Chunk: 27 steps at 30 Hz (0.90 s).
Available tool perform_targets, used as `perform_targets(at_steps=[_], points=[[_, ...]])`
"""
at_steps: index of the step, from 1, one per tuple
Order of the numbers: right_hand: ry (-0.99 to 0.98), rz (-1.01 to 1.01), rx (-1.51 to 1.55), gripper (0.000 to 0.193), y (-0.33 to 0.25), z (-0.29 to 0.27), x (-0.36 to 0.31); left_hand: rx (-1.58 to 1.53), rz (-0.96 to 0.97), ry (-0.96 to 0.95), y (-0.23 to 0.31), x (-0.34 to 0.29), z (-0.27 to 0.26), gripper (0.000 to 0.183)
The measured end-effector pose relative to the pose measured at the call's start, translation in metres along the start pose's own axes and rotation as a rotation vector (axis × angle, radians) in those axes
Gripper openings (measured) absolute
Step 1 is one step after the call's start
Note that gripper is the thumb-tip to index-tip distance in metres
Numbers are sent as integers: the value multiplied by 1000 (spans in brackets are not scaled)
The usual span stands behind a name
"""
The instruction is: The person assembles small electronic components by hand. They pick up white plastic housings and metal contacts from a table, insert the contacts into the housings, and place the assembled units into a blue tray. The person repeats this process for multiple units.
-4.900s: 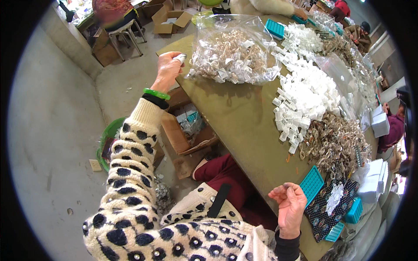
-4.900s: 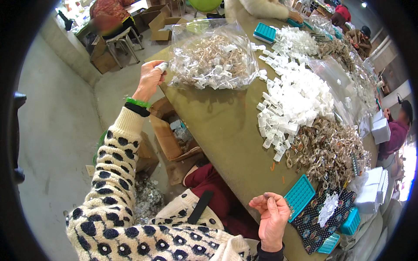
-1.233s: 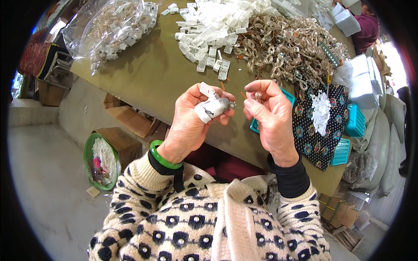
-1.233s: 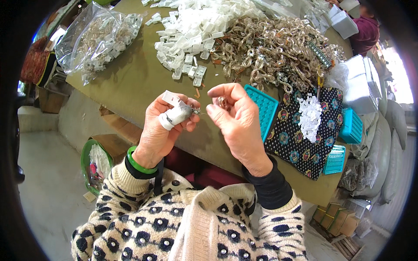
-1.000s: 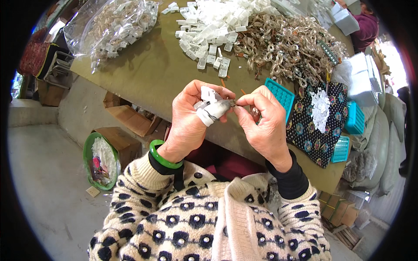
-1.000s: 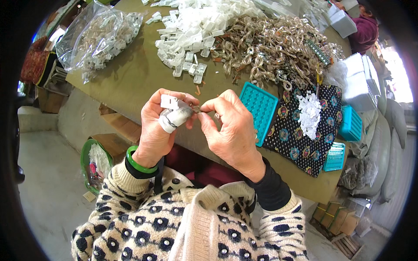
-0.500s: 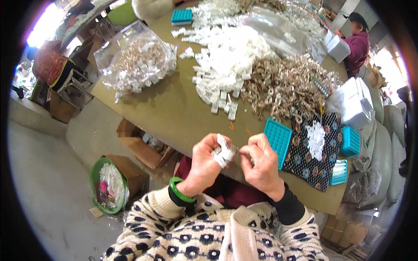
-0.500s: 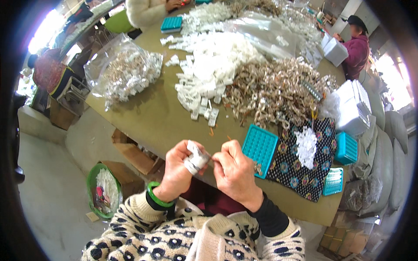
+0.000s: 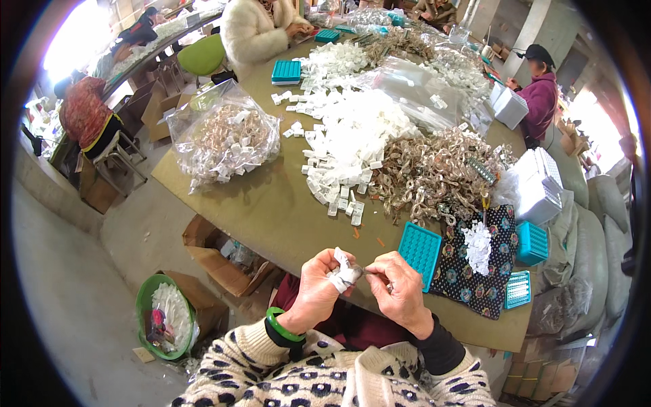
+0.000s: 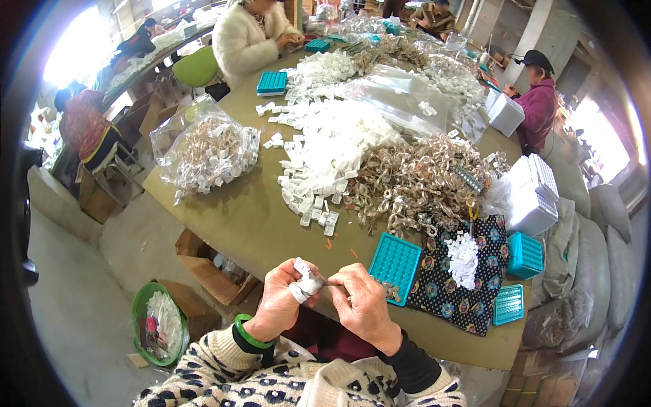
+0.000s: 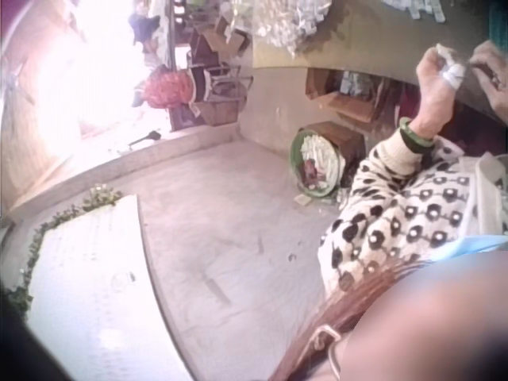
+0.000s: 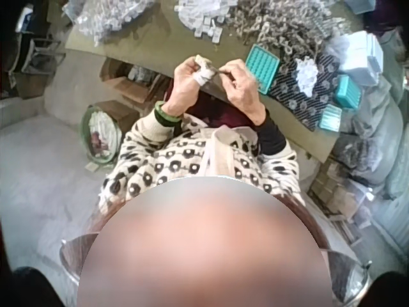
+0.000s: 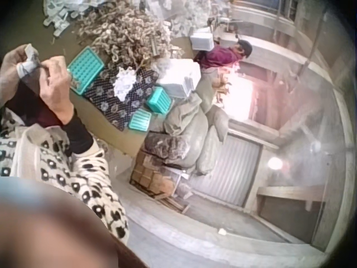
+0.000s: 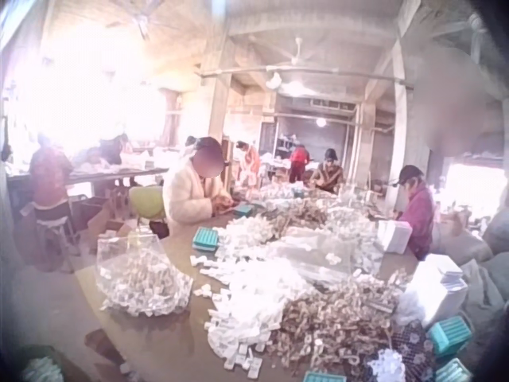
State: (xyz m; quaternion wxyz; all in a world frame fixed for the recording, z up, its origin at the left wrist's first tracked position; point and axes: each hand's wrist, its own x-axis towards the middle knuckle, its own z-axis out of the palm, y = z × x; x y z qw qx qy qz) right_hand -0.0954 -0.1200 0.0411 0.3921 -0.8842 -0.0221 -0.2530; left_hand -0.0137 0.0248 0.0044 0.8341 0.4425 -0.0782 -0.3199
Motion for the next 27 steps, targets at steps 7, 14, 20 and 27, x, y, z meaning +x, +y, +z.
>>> perform_targets(at_steps=[7, 14, 20, 27], points=[[-40, -34, -97, 31, 2, 0, -5, -25, -57, -42, 0, 0, 0, 23], [101, -96, -216, 28, 3, 1, -8, -57, -111, -74, 1, 3, 1, 22], [191, -5, -86, 19, 11, -5, -7, 22, -83, -16, 2, 11, 6, 23], [135, 349, 401, 4, 20, -15, -10, 318, -20, -128, -9, 16, 20, 25]])
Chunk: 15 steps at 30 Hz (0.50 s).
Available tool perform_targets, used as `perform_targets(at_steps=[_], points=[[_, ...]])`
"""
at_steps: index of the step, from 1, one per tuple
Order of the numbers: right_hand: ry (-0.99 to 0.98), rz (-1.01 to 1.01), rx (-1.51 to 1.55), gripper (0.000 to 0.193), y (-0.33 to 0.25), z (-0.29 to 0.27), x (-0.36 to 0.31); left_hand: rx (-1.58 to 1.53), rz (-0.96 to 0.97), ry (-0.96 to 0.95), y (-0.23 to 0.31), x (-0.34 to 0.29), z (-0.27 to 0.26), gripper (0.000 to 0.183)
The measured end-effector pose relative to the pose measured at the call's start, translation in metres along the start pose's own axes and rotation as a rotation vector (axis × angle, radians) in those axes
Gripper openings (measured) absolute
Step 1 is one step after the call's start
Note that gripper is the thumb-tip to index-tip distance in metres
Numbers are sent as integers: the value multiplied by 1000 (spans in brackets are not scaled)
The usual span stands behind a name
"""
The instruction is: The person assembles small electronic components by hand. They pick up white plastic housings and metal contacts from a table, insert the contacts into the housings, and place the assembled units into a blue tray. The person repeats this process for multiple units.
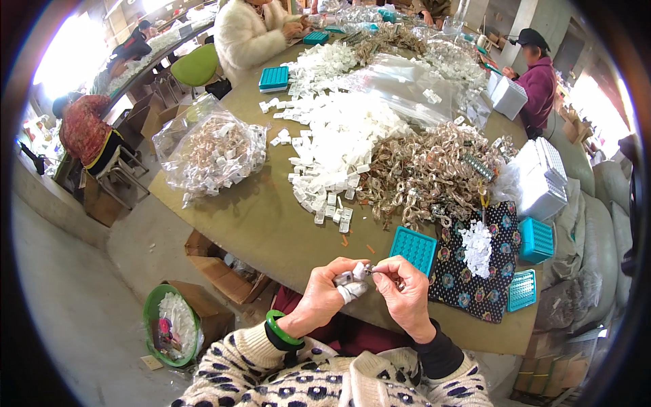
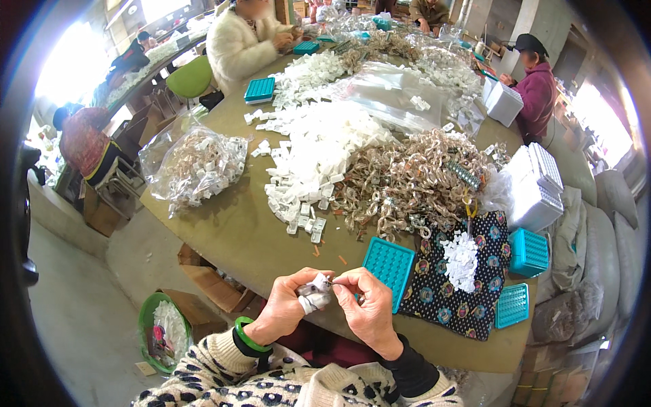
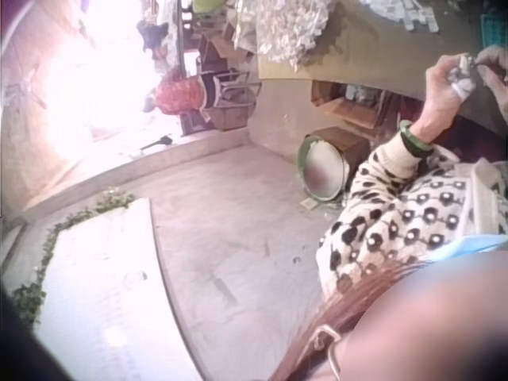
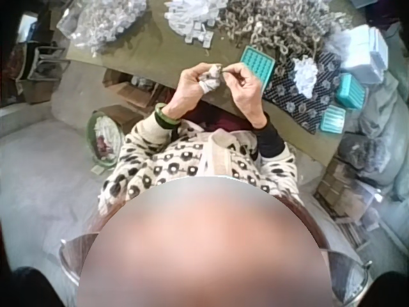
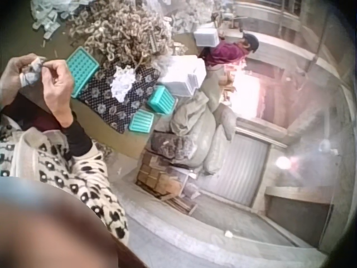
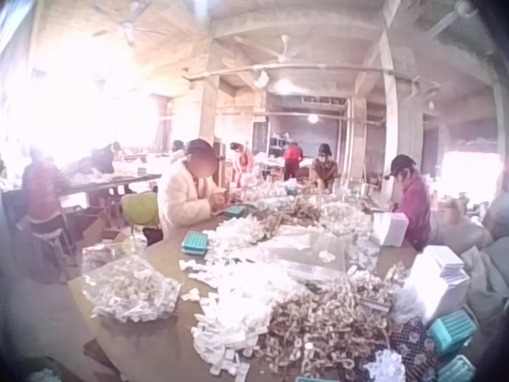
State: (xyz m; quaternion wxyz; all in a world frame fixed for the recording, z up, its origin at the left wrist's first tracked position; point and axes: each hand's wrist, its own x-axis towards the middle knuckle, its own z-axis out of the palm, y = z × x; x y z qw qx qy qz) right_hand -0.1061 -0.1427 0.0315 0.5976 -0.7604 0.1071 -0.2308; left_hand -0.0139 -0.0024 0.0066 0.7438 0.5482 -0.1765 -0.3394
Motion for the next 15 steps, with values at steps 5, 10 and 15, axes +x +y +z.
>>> perform_targets(at_steps=[5, 10, 15], points=[[56, 21, 71, 4, -2, -3, 4, -75, -98, 3, 3, 3, 5, 25], [75, 57, 52, 6, 2, -7, 3, -253, -55, 54, 1, 5, 1, 21], [59, 23, 155, 5, 10, -4, 0, -410, 33, -14, -4, 4, -4, 24]])
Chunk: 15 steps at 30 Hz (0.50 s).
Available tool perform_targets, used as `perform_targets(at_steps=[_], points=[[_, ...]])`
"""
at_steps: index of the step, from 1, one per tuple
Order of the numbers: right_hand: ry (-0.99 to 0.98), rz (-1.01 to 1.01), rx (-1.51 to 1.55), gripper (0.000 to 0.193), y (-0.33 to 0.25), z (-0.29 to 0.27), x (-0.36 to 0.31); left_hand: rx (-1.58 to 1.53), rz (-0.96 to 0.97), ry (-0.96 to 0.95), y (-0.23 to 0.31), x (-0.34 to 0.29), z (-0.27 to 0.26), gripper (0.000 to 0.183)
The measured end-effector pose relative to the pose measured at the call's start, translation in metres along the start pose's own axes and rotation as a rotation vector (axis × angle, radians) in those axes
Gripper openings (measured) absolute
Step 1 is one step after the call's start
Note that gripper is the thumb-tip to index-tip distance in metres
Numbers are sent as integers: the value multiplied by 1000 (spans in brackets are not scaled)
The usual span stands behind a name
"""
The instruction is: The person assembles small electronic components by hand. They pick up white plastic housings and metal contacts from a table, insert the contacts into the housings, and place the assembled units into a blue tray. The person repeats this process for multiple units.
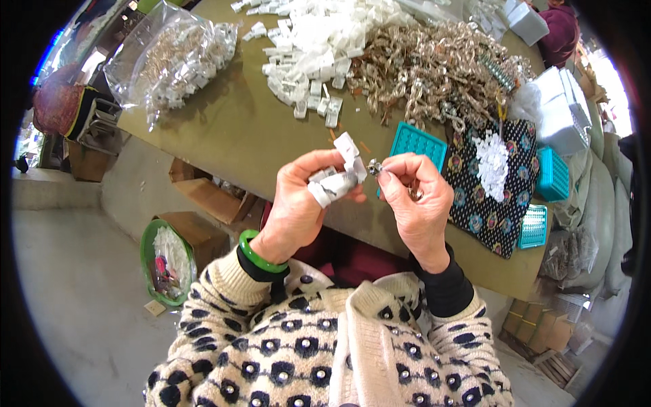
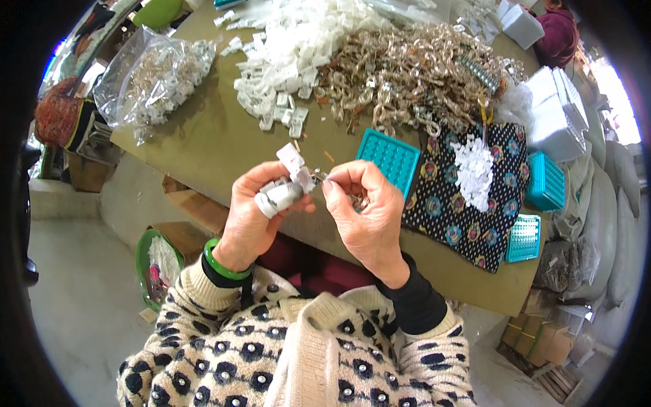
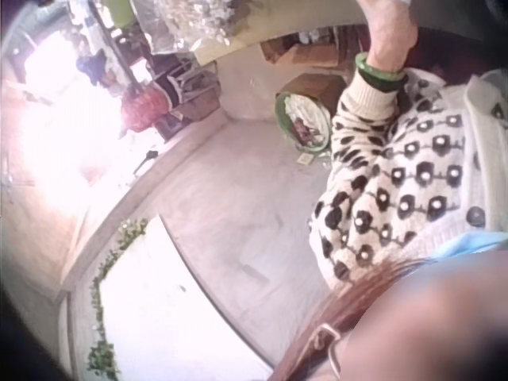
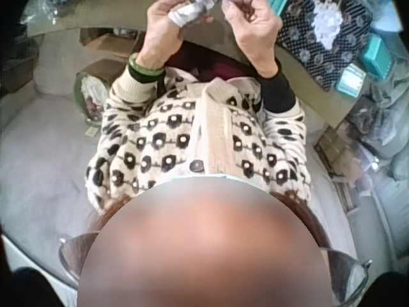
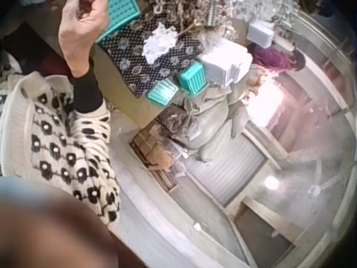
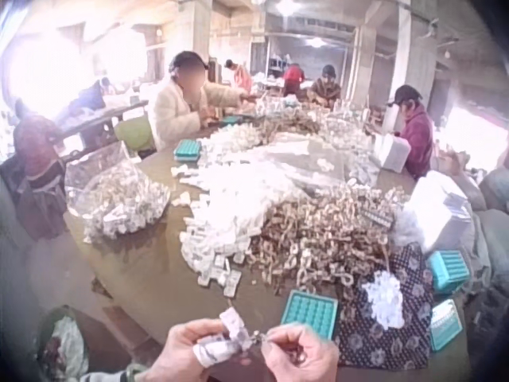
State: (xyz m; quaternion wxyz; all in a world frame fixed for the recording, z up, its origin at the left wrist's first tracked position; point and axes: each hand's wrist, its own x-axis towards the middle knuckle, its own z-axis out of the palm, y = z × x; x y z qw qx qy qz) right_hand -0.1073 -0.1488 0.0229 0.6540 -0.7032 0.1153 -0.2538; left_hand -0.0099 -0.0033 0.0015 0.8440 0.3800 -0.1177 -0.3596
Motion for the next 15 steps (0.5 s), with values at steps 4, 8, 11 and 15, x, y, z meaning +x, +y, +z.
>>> perform_targets(at_steps=[4, 8, 11, 15], points=[[-20, 49, 80, 4, -3, 1, -1, -16, 3, -8, -2, -2, -3, 24], [-41, 224, 203, 4, -11, 1, -2, -22, 12, -66, -2, -4, -6, 24], [-65, 276, 135, 5, -16, 6, -3, -1, 69, -54, -4, -4, -8, 21], [-86, 303, 83, 5, -24, 13, -4, 36, 150, -85, -6, -5, -8, 25]])
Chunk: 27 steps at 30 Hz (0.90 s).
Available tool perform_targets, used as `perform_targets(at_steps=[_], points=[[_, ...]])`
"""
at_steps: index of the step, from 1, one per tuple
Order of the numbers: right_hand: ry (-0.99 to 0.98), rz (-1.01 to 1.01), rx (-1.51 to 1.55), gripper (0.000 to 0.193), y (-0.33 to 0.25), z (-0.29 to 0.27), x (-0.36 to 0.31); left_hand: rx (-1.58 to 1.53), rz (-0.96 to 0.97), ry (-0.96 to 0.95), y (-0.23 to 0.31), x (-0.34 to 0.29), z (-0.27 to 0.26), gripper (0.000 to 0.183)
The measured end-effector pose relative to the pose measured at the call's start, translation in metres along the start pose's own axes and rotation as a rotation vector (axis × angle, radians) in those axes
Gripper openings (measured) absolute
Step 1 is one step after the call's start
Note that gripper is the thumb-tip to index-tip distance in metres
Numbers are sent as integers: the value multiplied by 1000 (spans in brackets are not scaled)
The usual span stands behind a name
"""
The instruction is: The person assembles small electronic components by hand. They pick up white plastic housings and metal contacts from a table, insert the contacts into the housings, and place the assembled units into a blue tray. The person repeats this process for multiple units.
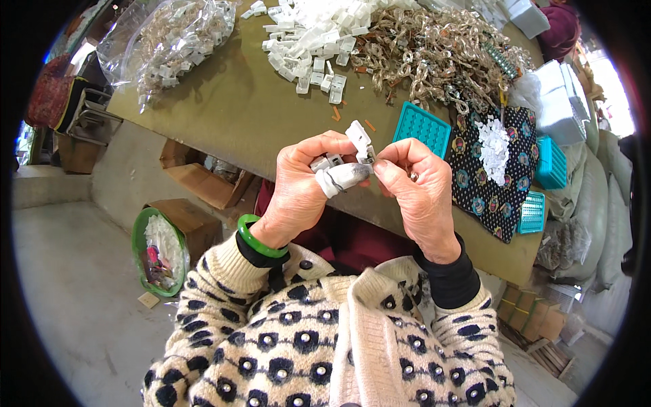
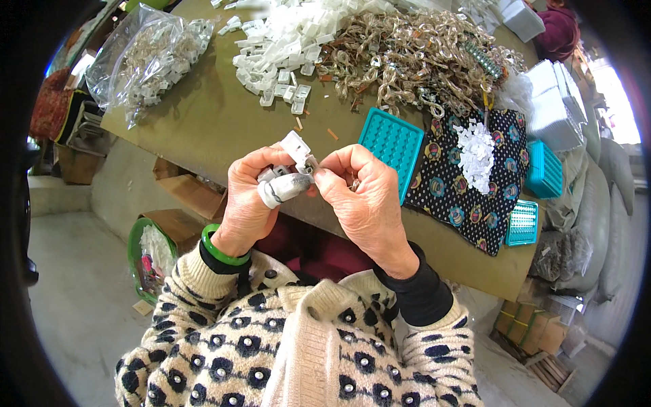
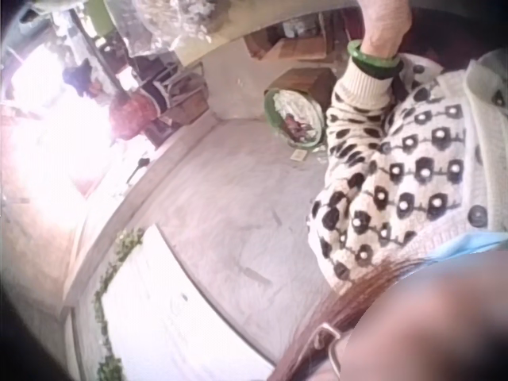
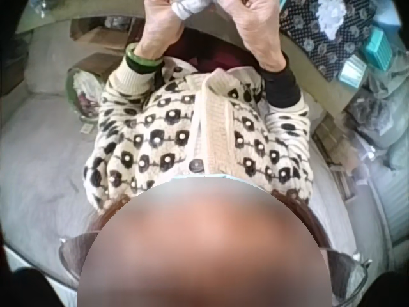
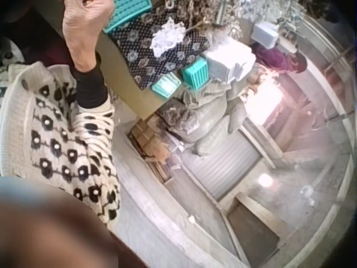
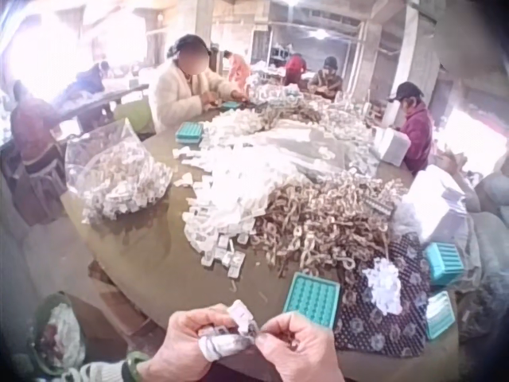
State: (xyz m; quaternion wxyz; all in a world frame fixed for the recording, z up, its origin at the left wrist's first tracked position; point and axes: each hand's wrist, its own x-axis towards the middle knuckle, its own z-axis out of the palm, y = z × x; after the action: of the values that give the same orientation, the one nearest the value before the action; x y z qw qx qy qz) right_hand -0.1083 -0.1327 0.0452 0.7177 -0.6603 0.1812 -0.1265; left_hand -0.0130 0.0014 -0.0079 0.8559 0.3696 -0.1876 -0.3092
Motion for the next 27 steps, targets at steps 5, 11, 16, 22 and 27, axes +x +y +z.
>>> perform_targets(at_steps=[5, 11, 16, 22, 27], points=[[-21, -42, -175, 5, -7, 4, -4, -54, -4, -1, 3, 1, -3, 23], [43, -505, -519, 12, 6, 14, 1, 31, -9, 60, 10, -2, -6, 17], [200, -653, -686, 17, 20, 25, -1, 24, -19, 149, 13, -3, -6, 15], [211, -798, -891, 17, 28, 28, 6, 727, 396, 216, 12, -2, -4, 20], [206, -897, -935, 16, 32, 27, 13, 1007, 577, 193, 17, -1, -2, 25]])
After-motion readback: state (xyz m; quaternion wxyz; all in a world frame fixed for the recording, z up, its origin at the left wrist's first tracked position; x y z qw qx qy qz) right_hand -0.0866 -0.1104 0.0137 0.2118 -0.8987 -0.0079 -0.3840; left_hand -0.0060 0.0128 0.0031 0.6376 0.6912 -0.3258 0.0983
